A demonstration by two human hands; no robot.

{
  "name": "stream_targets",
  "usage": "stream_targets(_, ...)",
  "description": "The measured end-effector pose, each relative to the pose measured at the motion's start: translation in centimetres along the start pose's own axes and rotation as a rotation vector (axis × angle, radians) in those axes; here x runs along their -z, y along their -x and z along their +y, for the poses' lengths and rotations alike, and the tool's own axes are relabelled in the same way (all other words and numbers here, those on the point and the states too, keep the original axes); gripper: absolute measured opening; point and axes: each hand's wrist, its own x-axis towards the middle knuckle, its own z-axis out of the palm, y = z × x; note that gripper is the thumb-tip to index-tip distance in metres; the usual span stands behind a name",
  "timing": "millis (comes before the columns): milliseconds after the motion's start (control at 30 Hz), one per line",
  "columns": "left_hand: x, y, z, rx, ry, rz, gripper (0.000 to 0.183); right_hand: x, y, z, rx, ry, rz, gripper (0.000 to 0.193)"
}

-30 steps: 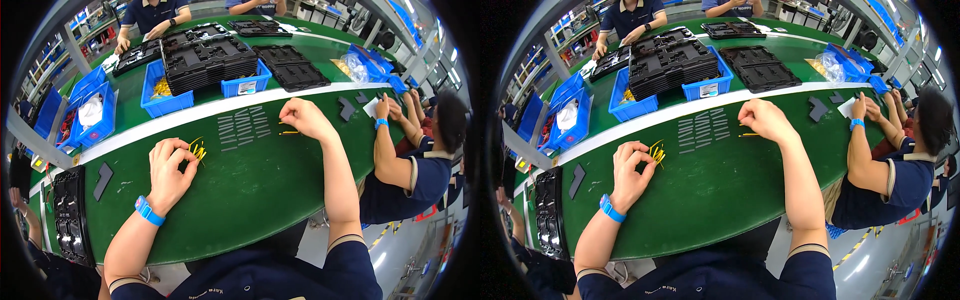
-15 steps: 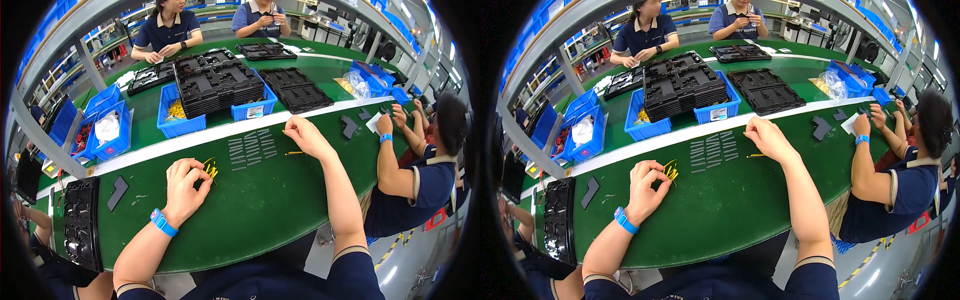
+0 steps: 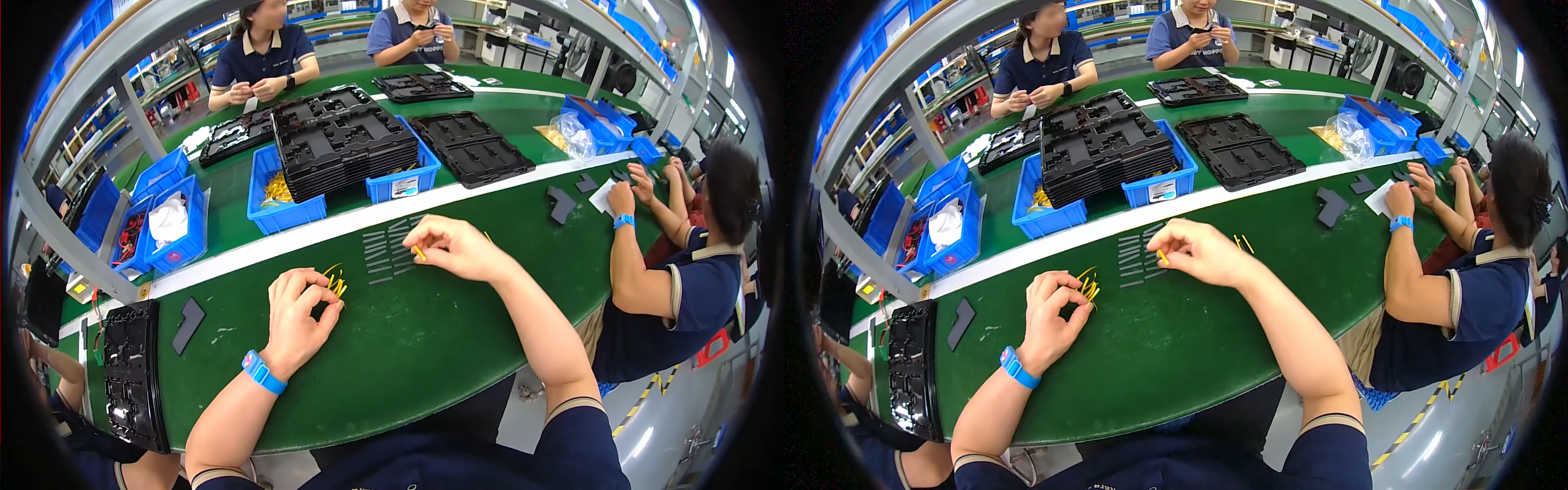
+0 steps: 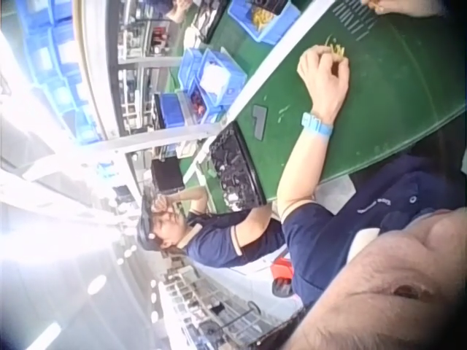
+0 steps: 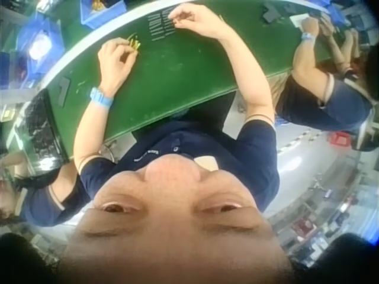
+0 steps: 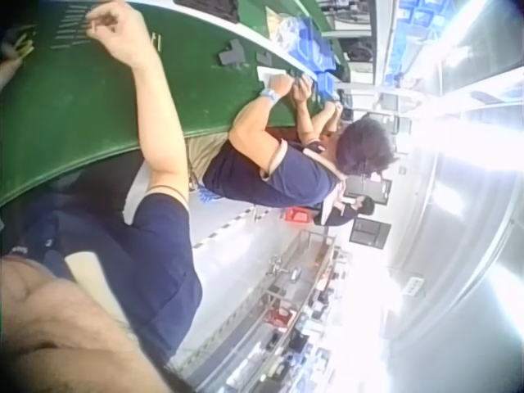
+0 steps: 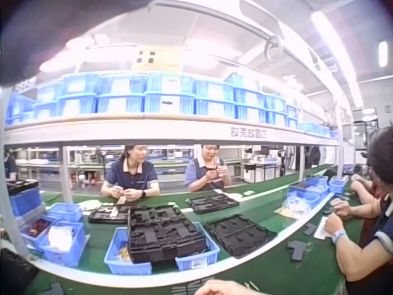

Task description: The person assembles small plastic components and metal terminals by hand, taking them from bins and placing them into an assembly tray.

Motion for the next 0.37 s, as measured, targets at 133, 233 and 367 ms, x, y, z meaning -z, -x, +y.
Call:
stream_targets(133, 0.1, 0.1, 0.2, 0.001, -0.022, -0.007, 0.017, -3.0, -0.3, -1.0, 0.181, 0.404, -0.03, 0.007)
stream_targets(233, 0.1, -0.1, 0.3, 0.014, -0.008, -0.012, 0.016, -4.8, -0.1, -1.0, 0.194, 0.391, -0.077, 0.009)
stream_targets(367, 0.2, 0.0, 0.6, -0.067, 0.009, -0.044, 0.016, -6.7, 0.1, -1.3, 0.321, 0.505, -0.093, 0.018)
